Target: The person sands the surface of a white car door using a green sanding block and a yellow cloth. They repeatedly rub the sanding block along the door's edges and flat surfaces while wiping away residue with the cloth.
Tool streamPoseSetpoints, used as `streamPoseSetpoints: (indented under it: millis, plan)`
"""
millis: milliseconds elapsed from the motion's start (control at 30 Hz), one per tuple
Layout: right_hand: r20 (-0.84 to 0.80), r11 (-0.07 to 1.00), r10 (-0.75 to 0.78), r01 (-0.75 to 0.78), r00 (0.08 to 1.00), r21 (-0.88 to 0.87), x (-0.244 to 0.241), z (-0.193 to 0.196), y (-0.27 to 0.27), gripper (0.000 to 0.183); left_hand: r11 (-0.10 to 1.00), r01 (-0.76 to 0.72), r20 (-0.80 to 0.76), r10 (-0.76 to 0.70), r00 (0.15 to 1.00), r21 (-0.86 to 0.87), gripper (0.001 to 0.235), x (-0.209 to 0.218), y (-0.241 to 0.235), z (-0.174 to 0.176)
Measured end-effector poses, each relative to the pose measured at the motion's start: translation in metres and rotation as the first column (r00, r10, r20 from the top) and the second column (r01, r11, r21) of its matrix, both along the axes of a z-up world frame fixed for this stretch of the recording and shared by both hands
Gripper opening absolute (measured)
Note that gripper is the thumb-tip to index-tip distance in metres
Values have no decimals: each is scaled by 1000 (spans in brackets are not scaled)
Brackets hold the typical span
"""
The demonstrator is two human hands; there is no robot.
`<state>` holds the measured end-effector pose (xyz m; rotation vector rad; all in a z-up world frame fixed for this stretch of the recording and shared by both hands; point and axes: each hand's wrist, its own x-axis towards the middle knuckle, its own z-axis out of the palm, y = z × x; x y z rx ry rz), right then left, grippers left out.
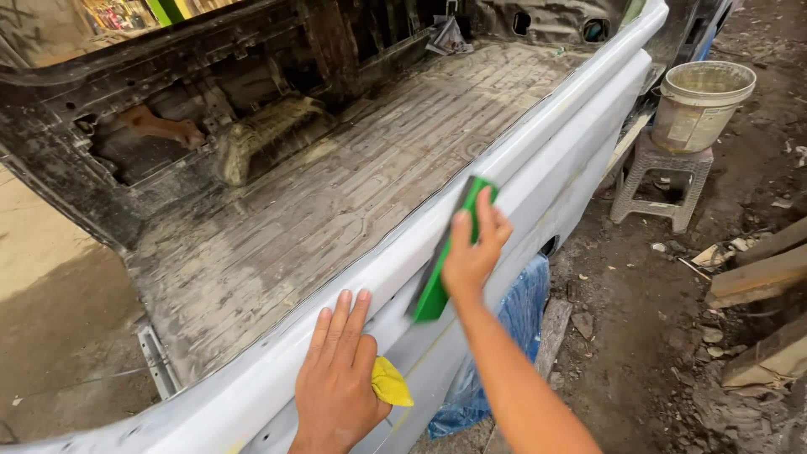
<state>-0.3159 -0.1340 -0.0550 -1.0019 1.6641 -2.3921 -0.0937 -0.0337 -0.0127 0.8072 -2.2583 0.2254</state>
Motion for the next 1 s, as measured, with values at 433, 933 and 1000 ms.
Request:
streamPoseSetpoints:
  millis: [433,933,1000]
  plan:
    - [175,995,98,-95,980,-25,-286,-35,-104,46,997,73,336,-69,939,-1,25,-204,-102,4]
    - [49,990,-36,29,998,138,-243,-113,-113,52,921,309,216,-360,908,237,39,-229,-152,-39]
    - [35,983,-142,136,989,125,-286,-128,-124,49,928,333,246,-366,898,165,38,-221,-135,-47]
